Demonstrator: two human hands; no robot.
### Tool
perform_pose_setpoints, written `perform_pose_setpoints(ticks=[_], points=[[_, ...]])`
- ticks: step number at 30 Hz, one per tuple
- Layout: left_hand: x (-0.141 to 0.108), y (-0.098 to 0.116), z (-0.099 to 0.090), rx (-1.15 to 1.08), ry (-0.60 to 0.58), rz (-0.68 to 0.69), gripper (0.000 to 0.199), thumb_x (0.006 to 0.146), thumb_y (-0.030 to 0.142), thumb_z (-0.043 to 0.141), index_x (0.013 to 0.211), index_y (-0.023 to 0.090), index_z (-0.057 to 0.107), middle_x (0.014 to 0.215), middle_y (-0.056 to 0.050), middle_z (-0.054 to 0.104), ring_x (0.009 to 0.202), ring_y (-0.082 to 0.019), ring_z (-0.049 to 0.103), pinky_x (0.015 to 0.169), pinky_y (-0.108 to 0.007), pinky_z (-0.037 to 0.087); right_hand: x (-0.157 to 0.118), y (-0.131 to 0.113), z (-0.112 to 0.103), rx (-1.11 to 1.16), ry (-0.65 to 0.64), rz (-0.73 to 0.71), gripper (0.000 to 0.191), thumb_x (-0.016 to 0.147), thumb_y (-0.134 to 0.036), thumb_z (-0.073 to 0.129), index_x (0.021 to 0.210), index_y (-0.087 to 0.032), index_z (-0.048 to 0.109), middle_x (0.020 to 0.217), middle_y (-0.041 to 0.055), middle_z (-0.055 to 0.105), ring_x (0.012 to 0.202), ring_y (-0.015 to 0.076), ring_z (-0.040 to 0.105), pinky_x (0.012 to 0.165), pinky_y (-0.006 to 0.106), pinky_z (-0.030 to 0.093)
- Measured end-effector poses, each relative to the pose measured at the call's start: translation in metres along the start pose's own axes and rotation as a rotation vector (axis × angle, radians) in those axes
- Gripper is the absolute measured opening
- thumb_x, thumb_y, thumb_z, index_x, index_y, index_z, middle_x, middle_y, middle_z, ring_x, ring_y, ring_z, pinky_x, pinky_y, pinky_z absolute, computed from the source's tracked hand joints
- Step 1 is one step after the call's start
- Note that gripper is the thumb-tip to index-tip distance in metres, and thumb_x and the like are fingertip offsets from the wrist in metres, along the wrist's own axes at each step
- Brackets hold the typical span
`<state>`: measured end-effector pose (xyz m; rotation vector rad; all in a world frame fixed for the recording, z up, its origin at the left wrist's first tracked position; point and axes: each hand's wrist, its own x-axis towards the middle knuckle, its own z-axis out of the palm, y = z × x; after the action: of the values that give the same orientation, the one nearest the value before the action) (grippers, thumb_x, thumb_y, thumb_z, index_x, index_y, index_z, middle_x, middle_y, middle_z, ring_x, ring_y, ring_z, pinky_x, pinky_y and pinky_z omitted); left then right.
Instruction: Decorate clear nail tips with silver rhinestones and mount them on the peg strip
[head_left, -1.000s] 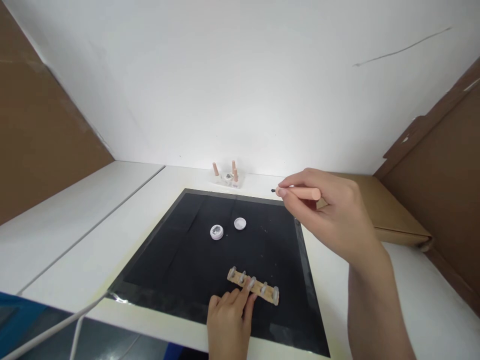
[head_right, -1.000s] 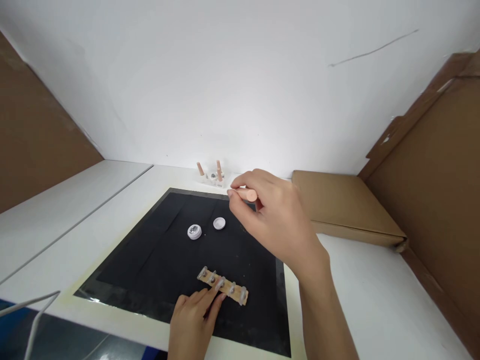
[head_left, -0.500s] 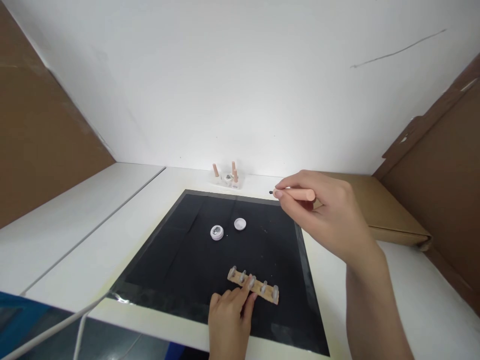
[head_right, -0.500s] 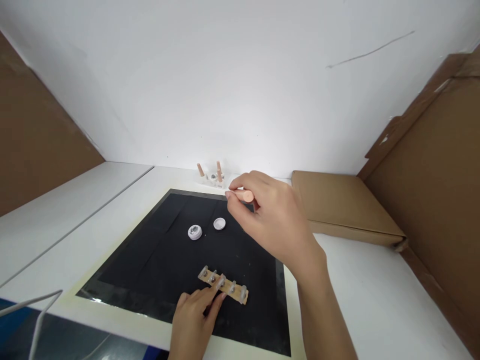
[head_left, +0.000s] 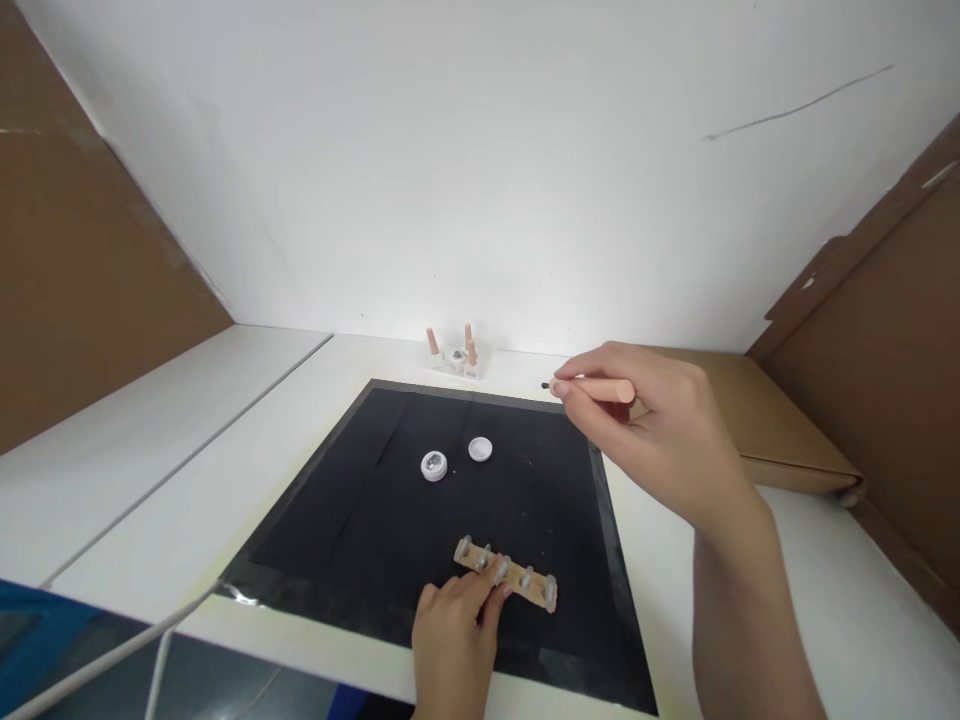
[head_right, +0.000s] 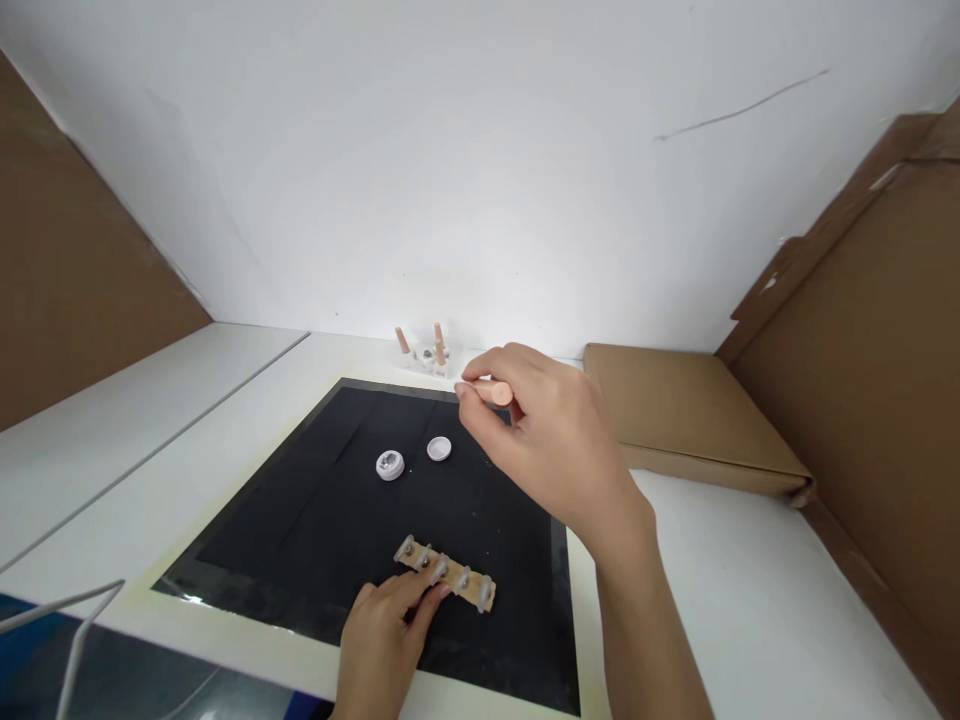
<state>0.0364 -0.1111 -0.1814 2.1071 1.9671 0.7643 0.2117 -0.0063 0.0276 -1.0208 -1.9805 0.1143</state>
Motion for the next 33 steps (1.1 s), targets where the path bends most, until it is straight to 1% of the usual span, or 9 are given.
perform_pose_setpoints(ticks=[7,12,15,19,22,25,27,31,33], points=[[0.0,0.001,0.0,-0.041,0.039,0.0,0.024,0.091,0.017,0.056,0.089,0.024,0.079,0.078,-0.002,0.079,0.066,-0.022,0.072,0.06,-0.031,0.043,0.0,0.001,0.0,-0.004,0.004,-0.012,0.012,0.088,-0.019,0.059,0.078,-0.021,0.065,0.071,-0.0019,0.068,0.053,0.0094,0.053,0.053,0.024,0.039],[-0.004,-0.002,0.002,-0.102,0.096,0.061,0.021,0.092,0.022,0.058,0.084,0.023,0.078,0.064,-0.001,0.074,0.055,-0.019,0.067,0.056,-0.029,0.043,0.0,0.001,0.0,-0.006,0.008,-0.012,0.012,0.088,-0.018,0.059,0.078,-0.021,0.066,0.07,-0.0024,0.068,0.053,0.0089,0.053,0.052,0.024,0.039],[-0.013,-0.007,0.002,-0.158,0.149,0.128,0.024,0.094,0.029,0.056,0.089,0.022,0.078,0.058,0.0,0.068,0.051,-0.016,0.063,0.055,-0.027,0.045,-0.001,0.0,0.0,-0.008,0.013,-0.02,0.012,0.087,-0.018,0.06,0.078,-0.021,0.066,0.07,-0.0027,0.067,0.054,0.009,0.053,0.053,0.023,0.039],[-0.013,-0.024,-0.017,-0.237,0.283,0.15,0.022,0.094,0.027,0.057,0.098,0.017,0.076,0.057,0.0,0.061,0.05,-0.014,0.055,0.052,-0.024,0.045,-0.001,0.0,0.001,-0.009,0.015,-0.012,0.012,0.087,-0.016,0.06,0.078,-0.021,0.066,0.072,-0.0026,0.069,0.056,0.0095,0.056,0.053,0.023,0.04],[0.009,-0.04,-0.042,-0.219,0.39,0.128,0.019,0.091,0.027,0.062,0.1,0.017,0.075,0.067,-0.003,0.064,0.059,-0.016,0.056,0.057,-0.026,0.047,-0.002,0.0,0.001,-0.008,0.024,-0.01,0.011,0.086,-0.014,0.061,0.078,-0.021,0.066,0.073,-0.0037,0.069,0.056,0.0082,0.055,0.051,0.022,0.039],[0.046,-0.05,-0.061,-0.161,0.322,0.111,0.022,0.092,0.028,0.059,0.094,0.016,0.077,0.069,-0.005,0.063,0.065,-0.019,0.056,0.063,-0.031,0.046,-0.002,0.0,0.001,-0.001,0.025,-0.005,0.011,0.085,-0.014,0.062,0.078,-0.021,0.067,0.073,-0.0044,0.069,0.054,0.0071,0.053,0.05,0.021,0.039],[0.072,-0.051,-0.065,-0.153,0.213,0.122,0.019,0.09,0.025,0.06,0.088,0.016,0.077,0.073,-0.005,0.063,0.069,-0.019,0.058,0.064,-0.03,0.046,-0.001,0.0,0.001,0.002,0.031,-0.007,0.012,0.085,-0.013,0.061,0.077,-0.021,0.066,0.073,-0.0043,0.07,0.053,0.007,0.053,0.05,0.021,0.039],[0.107,-0.042,-0.058,-0.158,-0.08,0.148,0.018,0.09,0.022,0.062,0.078,0.017,0.074,0.07,-0.001,0.063,0.064,-0.015,0.059,0.061,-0.027,0.047,-0.001,0.0,0.001,-0.01,0.042,-0.005,0.012,0.085,-0.013,0.062,0.077,-0.021,0.067,0.075,-0.0033,0.072,0.055,0.0079,0.056,0.051,0.022,0.041],[0.116,-0.036,-0.051,-0.161,-0.218,0.156,0.018,0.092,0.024,0.061,0.081,0.015,0.072,0.075,-0.002,0.066,0.068,-0.016,0.062,0.066,-0.03,0.052,-0.001,-0.001,0.0,-0.012,0.052,0.001,0.011,0.084,-0.013,0.062,0.077,-0.021,0.067,0.074,-0.003,0.071,0.054,0.0084,0.056,0.05,0.022,0.041]])
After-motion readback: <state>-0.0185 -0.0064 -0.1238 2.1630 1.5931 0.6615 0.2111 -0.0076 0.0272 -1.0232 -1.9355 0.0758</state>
